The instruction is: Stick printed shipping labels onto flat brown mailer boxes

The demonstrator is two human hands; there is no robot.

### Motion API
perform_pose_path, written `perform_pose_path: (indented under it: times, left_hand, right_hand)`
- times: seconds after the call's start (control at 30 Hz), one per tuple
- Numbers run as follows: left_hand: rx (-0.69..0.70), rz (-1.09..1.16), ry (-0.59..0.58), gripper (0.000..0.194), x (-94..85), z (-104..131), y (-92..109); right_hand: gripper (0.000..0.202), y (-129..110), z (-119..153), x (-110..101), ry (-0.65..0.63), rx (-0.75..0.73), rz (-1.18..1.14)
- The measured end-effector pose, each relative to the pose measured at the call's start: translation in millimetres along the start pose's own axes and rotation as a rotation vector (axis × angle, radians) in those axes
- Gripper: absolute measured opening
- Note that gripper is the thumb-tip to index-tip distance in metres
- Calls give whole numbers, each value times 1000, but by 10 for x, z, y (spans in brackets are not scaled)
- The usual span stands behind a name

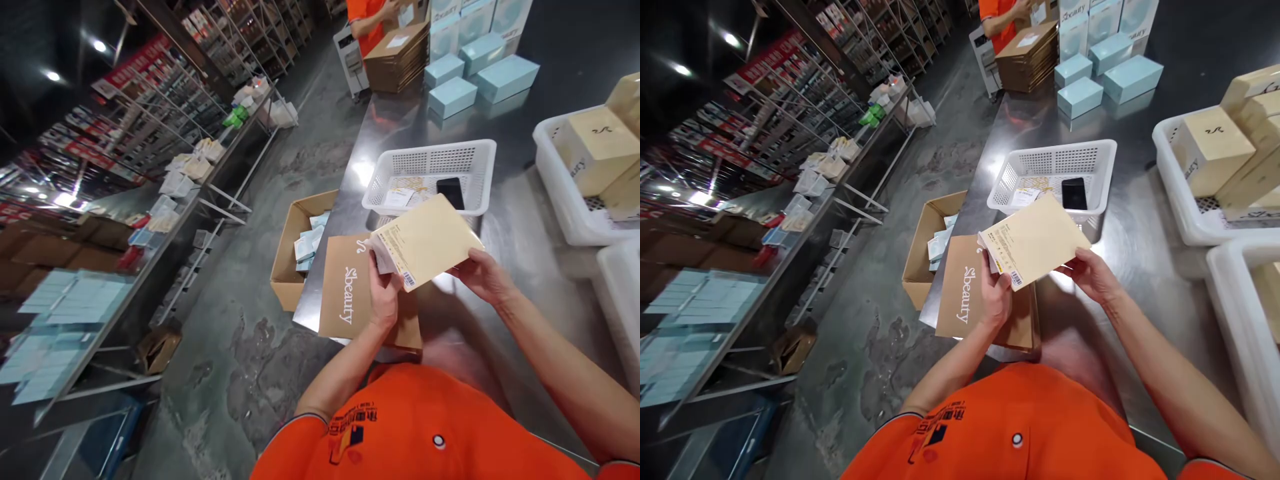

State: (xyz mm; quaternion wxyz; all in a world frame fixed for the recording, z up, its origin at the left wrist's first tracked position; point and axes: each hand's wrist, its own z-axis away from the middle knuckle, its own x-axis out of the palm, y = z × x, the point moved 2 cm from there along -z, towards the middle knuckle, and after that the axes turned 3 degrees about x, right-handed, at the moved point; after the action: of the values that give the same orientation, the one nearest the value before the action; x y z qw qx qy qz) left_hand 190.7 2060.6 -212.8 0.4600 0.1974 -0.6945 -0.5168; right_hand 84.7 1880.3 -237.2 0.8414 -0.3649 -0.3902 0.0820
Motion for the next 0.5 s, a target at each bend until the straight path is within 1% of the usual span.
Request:
perform_pose_path:
  times: [0.1, 0.17, 0.23, 0.27, 0.3, 0.33, 0.37, 0.4, 0.43, 0.5]
  left_hand:
    - [-71, -1, 83, 91, -41, -37, 0]
    - [-116, 19, 166, 74, -94, -58, 23]
    - [-161, 65, 255, 48, -182, -78, 58]
    - [-198, 89, 292, 35, -238, -88, 76]
    - [-245, 110, 315, 28, -298, -95, 95]
    - [-300, 130, 313, 28, -355, -97, 114]
    - [-350, 151, 289, 31, -407, -92, 137]
    - [-393, 170, 249, 34, -450, -79, 165]
    - [-420, 184, 206, 35, -484, -57, 195]
    - [-428, 194, 151, 39, -521, -3, 253]
  right_hand:
    - [34, 6, 24, -2, 0, -51, 26]
    - [42, -44, 104, -5, -19, -104, 77]
    - [47, -187, 221, -48, -14, -183, 107]
    - [45, -307, 289, -101, 15, -244, 106]
    - [43, -464, 362, -184, 66, -327, 94]
    - [39, -654, 441, -301, 140, -429, 73]
    - [35, -870, 526, -454, 239, -548, 46]
    - [32, -1102, 614, -641, 364, -678, 16]
    - [30, -1337, 703, -857, 514, -806, -18]
    - [29, -1760, 873, -1321, 874, -1018, -76]
